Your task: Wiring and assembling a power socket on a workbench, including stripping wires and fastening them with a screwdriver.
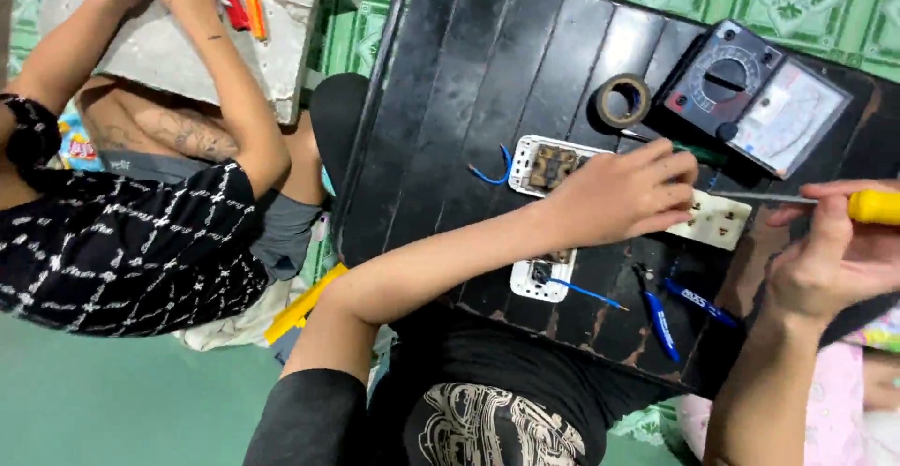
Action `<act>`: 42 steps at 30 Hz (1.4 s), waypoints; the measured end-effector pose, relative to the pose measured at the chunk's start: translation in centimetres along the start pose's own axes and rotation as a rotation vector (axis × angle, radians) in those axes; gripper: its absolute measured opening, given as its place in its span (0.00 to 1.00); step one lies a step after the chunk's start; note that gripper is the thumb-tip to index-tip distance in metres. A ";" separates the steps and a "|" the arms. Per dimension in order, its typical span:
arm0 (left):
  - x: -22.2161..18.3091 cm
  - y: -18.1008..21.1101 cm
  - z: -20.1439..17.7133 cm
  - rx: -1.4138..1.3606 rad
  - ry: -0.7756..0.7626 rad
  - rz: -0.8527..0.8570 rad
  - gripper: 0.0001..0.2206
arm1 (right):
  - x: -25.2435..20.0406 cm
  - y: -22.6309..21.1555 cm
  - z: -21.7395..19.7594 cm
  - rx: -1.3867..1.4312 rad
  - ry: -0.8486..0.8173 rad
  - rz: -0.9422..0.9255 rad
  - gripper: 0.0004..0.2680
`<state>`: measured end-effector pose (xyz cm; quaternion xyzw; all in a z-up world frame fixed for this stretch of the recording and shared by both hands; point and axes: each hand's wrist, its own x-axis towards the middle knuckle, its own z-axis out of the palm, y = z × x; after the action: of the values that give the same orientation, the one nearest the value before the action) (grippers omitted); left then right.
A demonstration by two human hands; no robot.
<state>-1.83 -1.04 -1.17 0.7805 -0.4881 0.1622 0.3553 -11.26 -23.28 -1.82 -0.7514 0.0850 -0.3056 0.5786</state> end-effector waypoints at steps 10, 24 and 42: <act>0.6 0.0 -1.2 -0.029 -0.128 0.005 0.10 | 1.2 -4.6 3.9 0.123 -0.044 -0.080 0.16; 2.1 1.5 -1.8 0.223 -0.314 0.123 0.06 | 1.6 -5.0 2.6 0.114 -0.006 -0.085 0.17; 2.3 1.4 -7.7 0.106 -0.558 0.167 0.10 | 2.3 -5.6 1.1 0.204 0.072 -0.177 0.16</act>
<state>-1.26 2.63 6.12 0.7695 -0.6204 -0.0046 0.1515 -10.08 -21.67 4.01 -0.6817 0.0074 -0.3894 0.6194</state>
